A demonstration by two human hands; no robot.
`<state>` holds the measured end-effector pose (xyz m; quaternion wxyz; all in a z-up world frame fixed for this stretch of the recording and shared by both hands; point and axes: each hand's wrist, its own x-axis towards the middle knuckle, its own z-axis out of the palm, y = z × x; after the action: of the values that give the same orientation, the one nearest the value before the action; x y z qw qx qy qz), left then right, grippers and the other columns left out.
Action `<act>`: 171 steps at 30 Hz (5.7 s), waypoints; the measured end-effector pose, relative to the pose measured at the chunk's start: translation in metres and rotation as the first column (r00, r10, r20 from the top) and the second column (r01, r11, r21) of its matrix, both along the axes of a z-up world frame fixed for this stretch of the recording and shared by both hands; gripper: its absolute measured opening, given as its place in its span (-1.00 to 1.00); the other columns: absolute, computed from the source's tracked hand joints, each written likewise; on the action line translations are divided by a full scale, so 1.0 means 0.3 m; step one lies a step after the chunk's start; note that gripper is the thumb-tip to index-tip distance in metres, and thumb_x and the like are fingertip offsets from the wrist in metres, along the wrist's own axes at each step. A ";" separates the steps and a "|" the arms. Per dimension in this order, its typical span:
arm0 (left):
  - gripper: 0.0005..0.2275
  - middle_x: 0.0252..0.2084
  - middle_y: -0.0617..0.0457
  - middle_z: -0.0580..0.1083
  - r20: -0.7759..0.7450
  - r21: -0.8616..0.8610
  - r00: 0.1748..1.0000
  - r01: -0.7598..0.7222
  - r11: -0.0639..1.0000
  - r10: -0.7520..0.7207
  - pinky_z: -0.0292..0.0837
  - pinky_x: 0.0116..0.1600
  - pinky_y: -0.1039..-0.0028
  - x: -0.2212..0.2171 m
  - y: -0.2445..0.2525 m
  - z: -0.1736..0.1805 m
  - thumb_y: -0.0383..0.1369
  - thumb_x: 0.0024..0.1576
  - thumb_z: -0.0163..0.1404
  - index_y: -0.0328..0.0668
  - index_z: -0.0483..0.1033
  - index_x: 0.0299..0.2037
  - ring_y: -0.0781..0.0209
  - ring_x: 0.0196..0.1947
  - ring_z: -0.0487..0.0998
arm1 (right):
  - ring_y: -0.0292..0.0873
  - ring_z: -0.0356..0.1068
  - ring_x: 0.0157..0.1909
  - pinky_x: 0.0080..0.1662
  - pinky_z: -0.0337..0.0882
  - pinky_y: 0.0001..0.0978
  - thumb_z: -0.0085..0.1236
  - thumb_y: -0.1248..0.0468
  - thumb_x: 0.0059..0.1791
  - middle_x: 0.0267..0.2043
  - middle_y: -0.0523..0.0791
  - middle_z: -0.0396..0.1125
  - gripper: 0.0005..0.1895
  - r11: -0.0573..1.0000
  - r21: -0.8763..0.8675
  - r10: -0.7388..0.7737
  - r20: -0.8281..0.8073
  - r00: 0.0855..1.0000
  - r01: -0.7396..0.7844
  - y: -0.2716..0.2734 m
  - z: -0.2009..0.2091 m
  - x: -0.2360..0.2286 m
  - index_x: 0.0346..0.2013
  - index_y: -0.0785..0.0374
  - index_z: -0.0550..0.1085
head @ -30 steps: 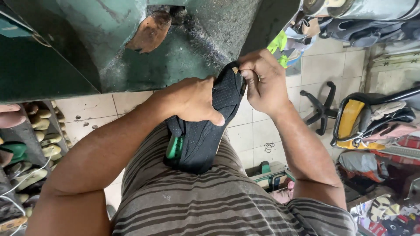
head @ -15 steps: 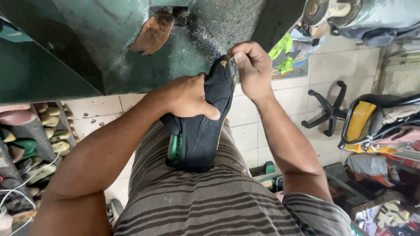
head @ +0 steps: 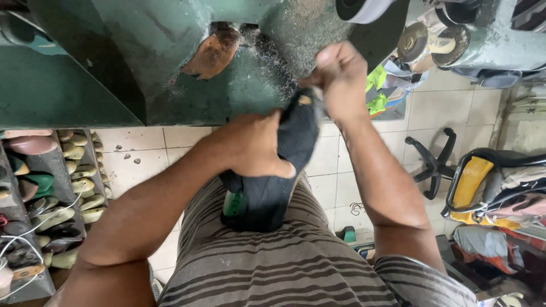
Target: A person sands the sole of a black shoe using a stationary sanding machine to smooth the edges and surface.
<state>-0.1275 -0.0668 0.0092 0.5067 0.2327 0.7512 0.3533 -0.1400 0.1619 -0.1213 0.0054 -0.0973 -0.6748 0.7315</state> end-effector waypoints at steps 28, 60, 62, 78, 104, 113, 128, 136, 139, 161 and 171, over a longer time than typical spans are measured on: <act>-0.25 -0.24 -0.48 0.55 -0.522 0.114 0.840 -0.100 0.988 0.145 0.52 -0.26 -0.15 -0.143 0.048 -0.296 -0.17 -0.21 0.25 -0.44 0.33 0.21 -0.53 -0.25 0.61 | -0.10 0.22 0.40 0.27 0.37 -0.13 0.36 0.49 -0.08 0.42 0.02 0.20 -0.06 0.909 -0.188 0.245 -0.483 0.841 -0.372 0.001 -0.236 0.137 0.50 0.12 0.08; -0.07 0.28 -0.29 0.41 0.023 0.124 0.968 -0.250 0.960 0.249 0.30 0.36 -0.02 -0.271 0.289 -0.291 0.01 -0.23 0.33 -0.26 0.22 0.36 -0.27 0.30 0.41 | -0.11 0.35 0.22 0.17 0.47 -0.11 0.26 0.31 -0.04 0.27 0.07 0.32 -0.20 0.959 -0.176 0.165 -0.290 0.943 -0.222 0.231 -0.252 -0.003 0.48 0.18 0.18; -0.07 0.28 -0.28 0.41 0.036 0.121 0.969 -0.247 0.961 0.245 0.31 0.35 -0.01 -0.265 0.287 -0.283 0.00 -0.23 0.34 -0.25 0.22 0.36 -0.26 0.30 0.41 | -0.12 0.35 0.22 0.17 0.47 -0.11 0.28 0.30 -0.04 0.27 0.06 0.33 -0.20 0.959 -0.179 0.160 -0.288 0.944 -0.218 0.215 -0.214 0.008 0.47 0.17 0.18; -0.08 0.25 -0.32 0.43 0.027 0.143 0.966 -0.258 0.956 0.256 0.30 0.36 -0.03 -0.277 0.280 -0.286 -0.02 -0.22 0.33 -0.31 0.24 0.35 -0.30 0.30 0.39 | -0.07 0.33 0.26 0.20 0.44 0.01 0.27 0.32 -0.04 0.32 0.10 0.29 -0.19 0.961 -0.164 0.160 -0.334 0.929 -0.224 0.239 -0.308 -0.010 0.48 0.20 0.18; -0.19 -0.10 -0.43 0.55 -0.330 0.109 0.940 -0.054 0.993 0.087 0.52 -0.03 -0.19 -0.298 0.249 -0.257 -0.04 -0.18 0.24 -0.52 0.30 0.20 -0.49 -0.06 0.59 | 0.02 0.22 0.41 0.31 0.34 0.08 0.34 0.48 -0.13 0.42 0.12 0.20 -0.02 0.913 -0.234 0.195 -0.472 0.860 -0.335 0.221 -0.305 -0.020 0.52 0.19 0.08; -0.11 -0.22 -0.32 0.59 -0.296 0.080 0.950 -0.082 0.993 0.102 0.54 -0.10 -0.17 -0.316 0.238 -0.302 -0.07 -0.22 0.24 -0.50 0.23 0.30 -0.43 -0.14 0.62 | 0.04 0.29 0.34 0.23 0.42 0.05 0.28 0.51 -0.13 0.32 0.12 0.27 -0.10 0.898 -0.315 0.139 -0.463 0.876 -0.309 0.188 -0.334 -0.048 0.47 0.22 0.15; -0.07 -0.17 -0.31 0.57 -0.564 0.077 0.824 -0.005 0.997 0.048 0.50 -0.14 -0.16 -0.301 0.246 -0.421 -0.15 -0.20 0.19 -0.29 0.09 0.45 -0.44 -0.23 0.63 | 0.01 0.41 0.17 0.09 0.51 -0.16 0.43 0.59 -0.26 0.12 0.09 0.34 -0.12 0.907 -0.253 0.184 -0.481 0.857 -0.336 0.237 -0.337 -0.053 0.26 0.30 0.20; -0.08 -0.09 -0.30 0.55 -0.534 0.010 0.846 0.004 1.000 0.002 0.49 -0.11 -0.17 -0.311 0.255 -0.414 -0.14 -0.17 0.18 -0.23 0.07 0.46 -0.44 -0.20 0.62 | 0.01 0.41 0.19 0.10 0.52 -0.16 0.45 0.59 -0.27 0.17 0.09 0.33 -0.11 0.906 -0.249 0.190 -0.483 0.855 -0.343 0.234 -0.308 -0.055 0.25 0.29 0.19; -0.09 -0.19 -0.32 0.56 -0.514 0.085 0.857 0.003 0.996 0.041 0.49 -0.17 -0.15 -0.312 0.247 -0.412 -0.18 -0.18 0.16 -0.29 0.08 0.45 -0.47 -0.26 0.62 | -0.01 0.44 0.14 0.05 0.55 -0.21 0.46 0.56 -0.26 0.10 0.09 0.35 -0.13 0.908 -0.264 0.189 -0.438 0.879 -0.327 0.227 -0.297 -0.054 0.24 0.28 0.21; -0.33 -0.29 -0.26 0.60 -0.156 0.099 0.979 -0.118 0.988 0.132 0.50 0.00 -0.10 -0.367 0.244 -0.266 -0.08 -0.20 0.28 -0.43 0.39 0.03 -0.35 -0.11 0.62 | -0.12 0.44 0.07 -0.01 0.55 -0.24 0.35 0.44 -0.20 0.03 -0.02 0.38 -0.26 0.938 -0.290 0.094 -0.318 0.943 -0.191 0.185 -0.303 -0.078 0.25 0.25 0.30; -0.17 -0.05 -0.40 0.55 -0.238 0.153 0.964 -0.086 0.984 0.121 0.47 0.11 -0.09 -0.310 0.239 -0.268 -0.01 -0.20 0.29 -0.50 0.32 0.19 -0.39 0.04 0.57 | -0.07 0.38 0.21 0.11 0.47 -0.22 0.45 0.47 -0.23 0.19 0.08 0.35 -0.11 0.945 -0.158 0.196 -0.428 0.882 -0.287 0.217 -0.264 -0.044 0.34 0.33 0.25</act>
<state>-0.2205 0.0051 -0.0711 0.3724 0.2703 0.7926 0.4000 -0.1531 0.2269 -0.2006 0.0432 0.1421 -0.5818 0.7996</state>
